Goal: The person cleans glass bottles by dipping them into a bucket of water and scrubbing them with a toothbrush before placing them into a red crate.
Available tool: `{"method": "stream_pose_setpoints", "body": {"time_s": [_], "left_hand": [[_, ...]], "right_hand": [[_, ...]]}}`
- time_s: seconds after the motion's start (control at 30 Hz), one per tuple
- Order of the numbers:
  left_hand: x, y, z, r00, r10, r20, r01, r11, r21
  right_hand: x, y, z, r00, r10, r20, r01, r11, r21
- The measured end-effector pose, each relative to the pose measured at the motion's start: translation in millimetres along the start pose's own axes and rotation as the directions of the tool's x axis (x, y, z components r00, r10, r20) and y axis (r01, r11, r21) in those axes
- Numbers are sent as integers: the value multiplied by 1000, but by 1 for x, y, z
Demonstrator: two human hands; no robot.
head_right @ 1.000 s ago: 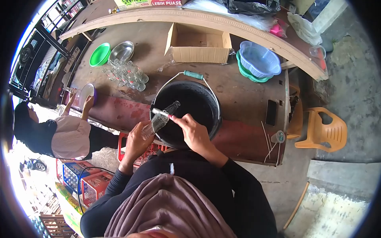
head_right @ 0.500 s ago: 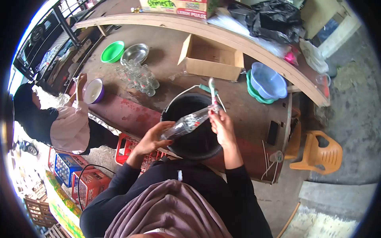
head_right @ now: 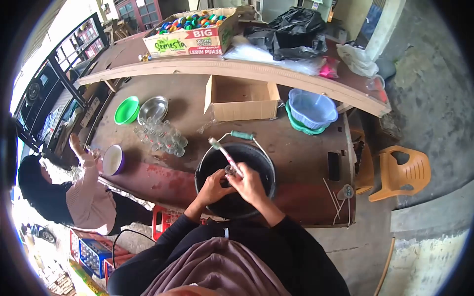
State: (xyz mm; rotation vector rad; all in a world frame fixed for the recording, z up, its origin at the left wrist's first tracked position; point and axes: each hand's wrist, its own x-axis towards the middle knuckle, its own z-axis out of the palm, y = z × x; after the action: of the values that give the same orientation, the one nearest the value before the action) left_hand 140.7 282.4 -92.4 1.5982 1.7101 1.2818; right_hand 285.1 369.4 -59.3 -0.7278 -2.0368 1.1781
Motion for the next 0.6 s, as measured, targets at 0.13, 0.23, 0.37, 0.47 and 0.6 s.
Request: {"method": "stream_pose_setpoints", "body": {"time_s": [0.13,0.23,0.37,0.47,0.6], "left_hand": [[-4,-15,6,981,-191,-18,192,979,70],[-11,-19,7,972,-228,-59,235,956,176],[-14,-18,1,938,-324,-123,337,935,108],[-10,-5,-1,909,-339,-242,355,935,22],[-9,-4,-6,873,-370,-317,367,927,-74]], "right_hand": [[-9,13,9,992,27,121,-24,1000,-20],[-15,41,6,995,-10,98,26,986,-164],[-30,47,-12,944,317,96,-196,768,-610],[-33,55,-9,903,395,170,-178,704,-687],[-30,11,-9,972,207,108,-129,862,-491]]}}
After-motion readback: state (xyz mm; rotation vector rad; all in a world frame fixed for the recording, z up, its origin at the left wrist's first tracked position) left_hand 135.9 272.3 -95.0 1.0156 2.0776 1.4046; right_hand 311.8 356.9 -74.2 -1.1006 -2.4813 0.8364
